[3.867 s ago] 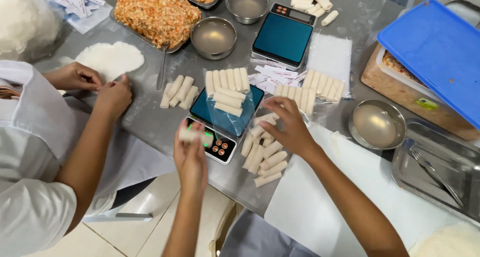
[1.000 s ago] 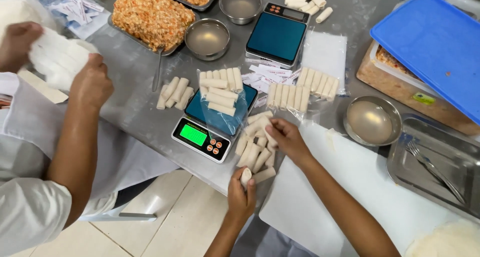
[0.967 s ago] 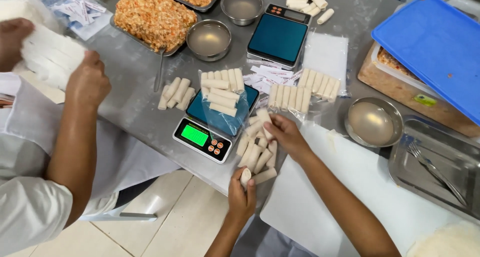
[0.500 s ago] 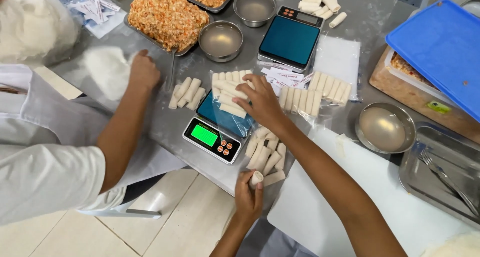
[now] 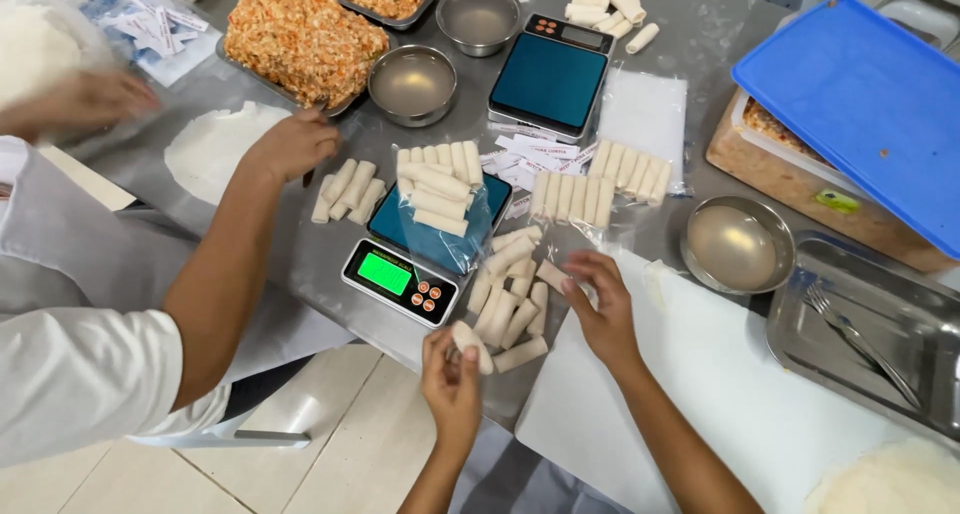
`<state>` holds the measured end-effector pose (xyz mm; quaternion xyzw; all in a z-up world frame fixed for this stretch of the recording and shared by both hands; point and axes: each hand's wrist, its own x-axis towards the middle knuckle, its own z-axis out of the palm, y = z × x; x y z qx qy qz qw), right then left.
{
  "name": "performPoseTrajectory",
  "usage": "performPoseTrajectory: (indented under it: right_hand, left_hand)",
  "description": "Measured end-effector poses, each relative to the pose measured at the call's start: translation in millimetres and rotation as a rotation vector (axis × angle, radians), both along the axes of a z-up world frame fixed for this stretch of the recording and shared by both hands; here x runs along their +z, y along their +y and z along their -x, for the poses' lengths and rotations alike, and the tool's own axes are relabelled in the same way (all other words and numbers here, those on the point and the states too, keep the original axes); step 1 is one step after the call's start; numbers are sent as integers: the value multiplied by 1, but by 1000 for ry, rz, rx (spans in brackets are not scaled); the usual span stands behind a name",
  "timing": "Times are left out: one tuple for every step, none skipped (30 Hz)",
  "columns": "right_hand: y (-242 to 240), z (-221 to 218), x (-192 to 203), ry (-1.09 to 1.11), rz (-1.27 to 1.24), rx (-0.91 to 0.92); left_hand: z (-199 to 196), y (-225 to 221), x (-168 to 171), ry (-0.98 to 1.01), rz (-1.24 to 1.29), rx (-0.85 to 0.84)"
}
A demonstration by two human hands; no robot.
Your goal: The person wraps prepared spring rolls into clear plastic bags, placing them on a digital scale for weighing and then into a larger pile.
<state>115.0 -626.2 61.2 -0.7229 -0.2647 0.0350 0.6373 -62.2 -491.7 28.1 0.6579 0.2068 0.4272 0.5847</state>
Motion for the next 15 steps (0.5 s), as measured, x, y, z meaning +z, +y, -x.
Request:
performPoseTrajectory:
  right_hand:
    - [-13,6,-9,79,-59,-14]
    - [-23,14,-12,81,-57,-17]
    - [-33,19,-14,125,-62,-38]
    - [-42,25,-16,169,-68,-58]
    - [-46,30,-21,168,-68,-63]
    - [-51,34,-25,124,-53,-60]
    - [-56,40,-30,82,-37,-55]
    - [-55,46,-26,85,-35,-57]
    - [-52,50,-21,-7,51,-23]
    - [-50,55,-16,-98,136,11]
    - [-47,56,-14,-97,135,9]
    - [-43,57,-12,-285,174,161]
    - [-40,59,-10,-471,214,314]
    - [-36,61,-12,-469,214,313]
    - [-30,62,-14,-644,336,346]
  left_hand:
    - [-1,0,7,0,268,3]
    - [0,1,10,3,271,0]
    - [0,2,14,9,452,4]
    - [-1,4,17,16,633,7]
    - [-1,6,25,17,634,3]
    - [-1,8,32,44,618,5]
    - [1,10,39,74,603,10]
    - [3,12,35,77,605,9]
    - [5,16,31,71,575,31]
    - [6,20,28,65,544,54]
    - [7,22,29,65,543,52]
    - [9,24,31,40,600,73]
    - [11,26,32,16,659,95]
    - [13,26,29,18,658,94]
    - [14,27,26,17,660,99]
